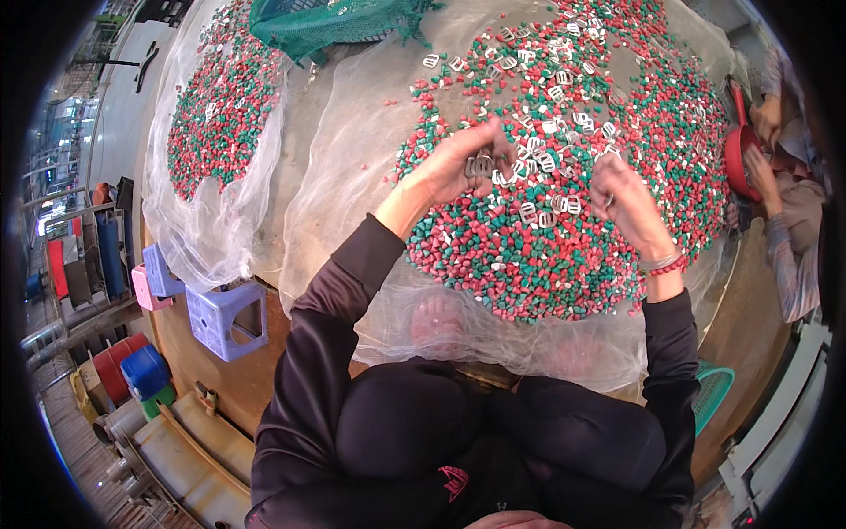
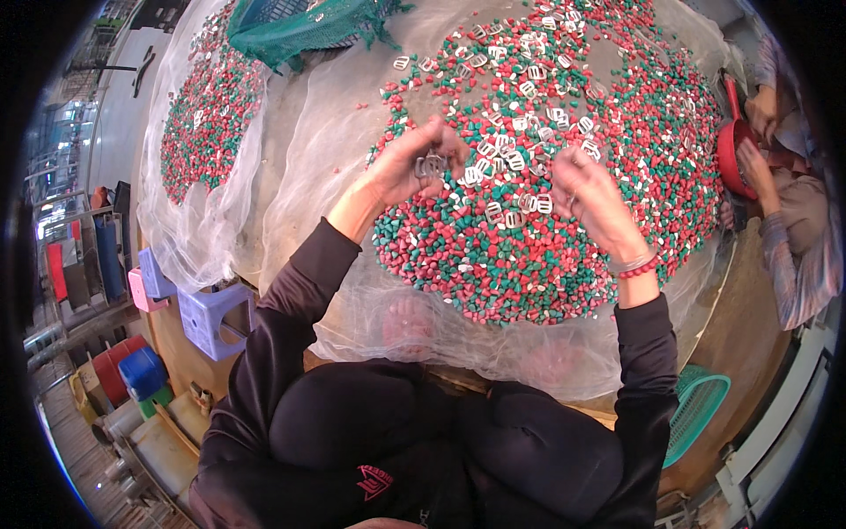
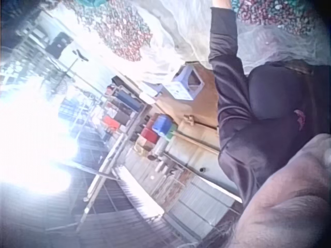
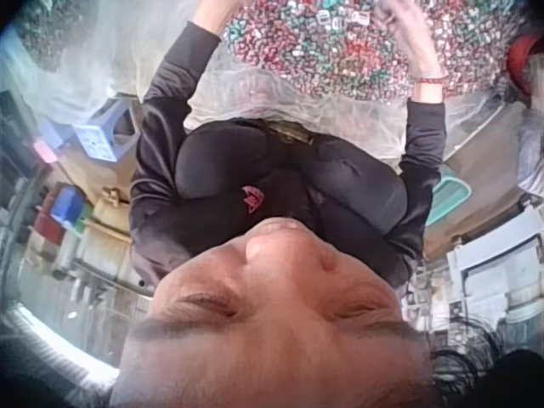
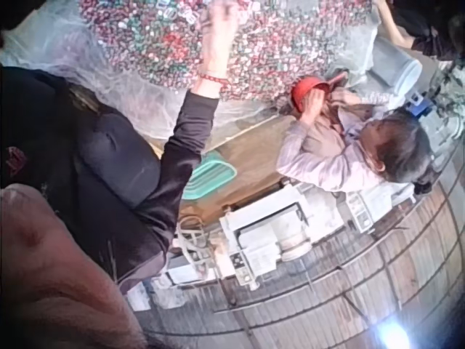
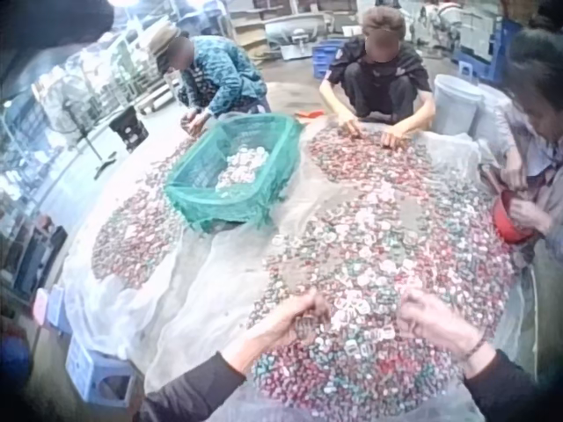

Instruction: The person sits on the floor and sorts small white plastic buckles from a large pile of red and green plastic pellets, placing the buckles into a green basket. Other workers nearby perform similar sorting actions.

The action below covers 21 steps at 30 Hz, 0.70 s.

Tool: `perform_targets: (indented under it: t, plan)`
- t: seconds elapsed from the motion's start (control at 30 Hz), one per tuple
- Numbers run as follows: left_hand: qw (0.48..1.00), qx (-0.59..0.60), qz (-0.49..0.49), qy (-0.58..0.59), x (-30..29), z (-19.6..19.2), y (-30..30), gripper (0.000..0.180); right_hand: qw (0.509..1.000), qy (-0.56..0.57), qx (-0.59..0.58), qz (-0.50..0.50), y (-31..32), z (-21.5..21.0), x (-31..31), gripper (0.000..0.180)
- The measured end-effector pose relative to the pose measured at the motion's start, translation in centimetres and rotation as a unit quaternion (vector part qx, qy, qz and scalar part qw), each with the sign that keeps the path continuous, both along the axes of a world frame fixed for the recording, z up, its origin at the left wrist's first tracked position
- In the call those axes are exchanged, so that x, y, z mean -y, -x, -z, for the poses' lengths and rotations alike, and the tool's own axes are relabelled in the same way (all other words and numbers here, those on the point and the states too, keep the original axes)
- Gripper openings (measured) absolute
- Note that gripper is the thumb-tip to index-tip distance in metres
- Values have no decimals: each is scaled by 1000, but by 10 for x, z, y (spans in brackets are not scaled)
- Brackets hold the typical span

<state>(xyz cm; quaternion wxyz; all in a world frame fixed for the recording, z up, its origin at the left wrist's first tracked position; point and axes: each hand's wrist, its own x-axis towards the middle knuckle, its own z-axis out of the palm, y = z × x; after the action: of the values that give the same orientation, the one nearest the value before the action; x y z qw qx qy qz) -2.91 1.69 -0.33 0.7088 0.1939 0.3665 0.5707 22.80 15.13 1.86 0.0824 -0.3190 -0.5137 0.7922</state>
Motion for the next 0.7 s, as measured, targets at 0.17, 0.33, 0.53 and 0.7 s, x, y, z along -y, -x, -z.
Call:
perform_targets:
  t: [0.17,0.33,0.53,0.7]
  plan:
    - [713,-653,139,-214,-3,35,-39,36,793,-532,228,-190,8,58,34,38]
    - [636,-726,166,-203,-1,57,-64,37,862,-419,242,-149,2,72,33,28]
    - [952,-295,52,-64,-14,19,2,20,973,184,-134,34,-20,41,-6,22]
    - [998,35,-15,-50,-4,5,22,12,951,249,-63,169,-29,33,-5,27]
